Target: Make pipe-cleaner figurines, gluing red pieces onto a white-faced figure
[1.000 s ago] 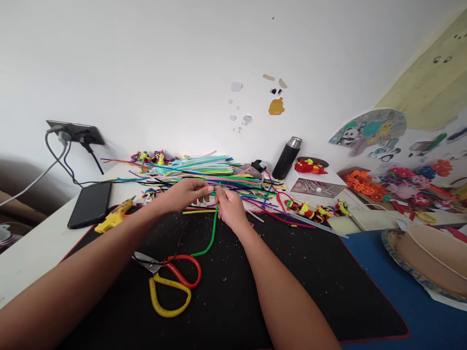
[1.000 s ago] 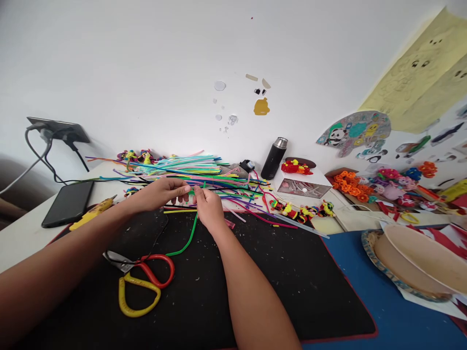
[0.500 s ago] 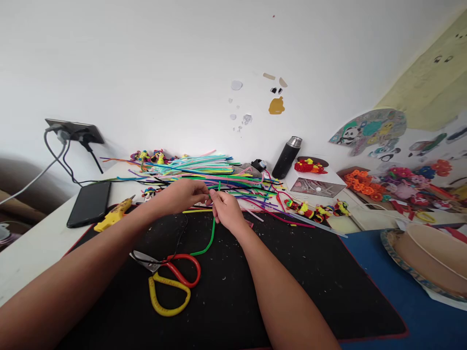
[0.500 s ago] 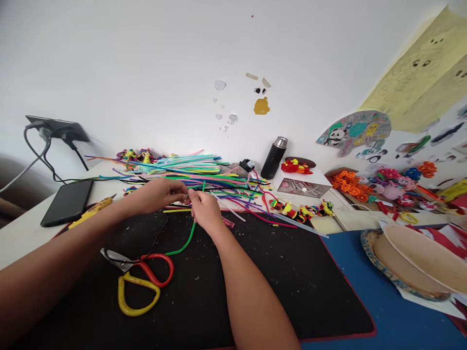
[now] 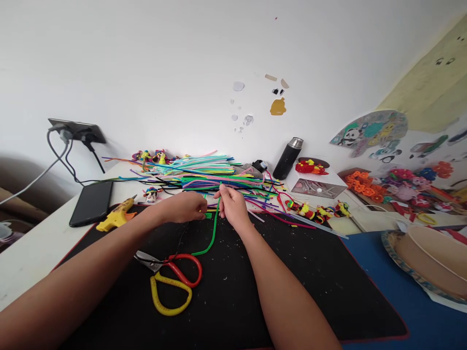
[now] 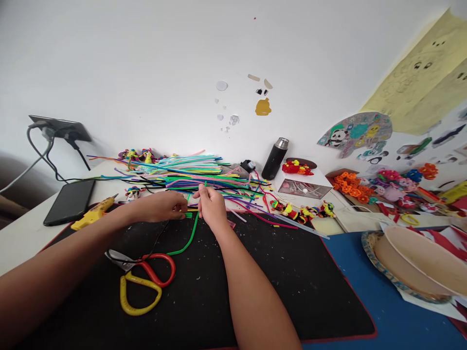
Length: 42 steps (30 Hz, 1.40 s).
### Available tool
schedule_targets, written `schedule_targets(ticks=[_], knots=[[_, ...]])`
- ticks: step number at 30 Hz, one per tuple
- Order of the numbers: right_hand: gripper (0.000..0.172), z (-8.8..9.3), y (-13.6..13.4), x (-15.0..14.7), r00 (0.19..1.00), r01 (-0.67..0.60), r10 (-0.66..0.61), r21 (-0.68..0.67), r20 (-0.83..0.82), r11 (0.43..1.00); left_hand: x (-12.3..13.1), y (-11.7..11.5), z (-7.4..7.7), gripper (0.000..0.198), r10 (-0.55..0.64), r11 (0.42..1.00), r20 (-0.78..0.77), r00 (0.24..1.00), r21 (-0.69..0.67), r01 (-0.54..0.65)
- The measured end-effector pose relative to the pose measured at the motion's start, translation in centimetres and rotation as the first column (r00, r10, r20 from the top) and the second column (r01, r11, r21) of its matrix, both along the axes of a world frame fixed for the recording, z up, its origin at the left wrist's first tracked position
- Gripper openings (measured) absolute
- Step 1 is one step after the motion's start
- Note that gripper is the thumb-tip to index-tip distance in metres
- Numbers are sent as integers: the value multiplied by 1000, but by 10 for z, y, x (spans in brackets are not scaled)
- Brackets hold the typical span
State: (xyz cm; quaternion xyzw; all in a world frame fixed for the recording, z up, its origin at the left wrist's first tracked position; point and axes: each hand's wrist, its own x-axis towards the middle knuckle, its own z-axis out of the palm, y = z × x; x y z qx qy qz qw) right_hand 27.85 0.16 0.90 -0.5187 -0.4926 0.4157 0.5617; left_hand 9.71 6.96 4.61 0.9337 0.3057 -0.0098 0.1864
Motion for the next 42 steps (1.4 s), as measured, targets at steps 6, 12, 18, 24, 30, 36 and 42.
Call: schedule_targets(ticks=[6, 12, 18, 24, 30, 36, 42], knots=[[60, -1, 0, 0, 1000, -4, 4, 9, 20, 1000, -2, 0, -2, 8, 29, 999, -30, 999, -24, -30], [58, -3, 0, -1, 998, -4, 4, 4, 68, 1000, 1, -3, 2, 9, 28, 997, -51, 998, -72, -32], [59, -5, -1, -2, 991, -2, 0, 15, 136, 1000, 3, -5, 1, 13, 19, 996, -69, 997, -88, -25], [59, 4, -2, 0, 996, 66, -69, 62, 47, 996, 3, -1, 16, 33, 85, 996, 63, 994, -44, -83], [56, 13, 3, 14, 946, 282, -257, 109, -196, 953, 26, 23, 24, 36, 170, 984, 158, 973, 19, -176], [52, 15, 10, 28, 865, 407, -340, 117, -370, 906, 48, 53, 28, 40, 224, 969, 145, 964, 74, -236], [52, 15, 9, 26, 871, 388, -326, 110, -367, 915, 58, 50, 10, 41, 278, 952, 12, 960, 126, -278]])
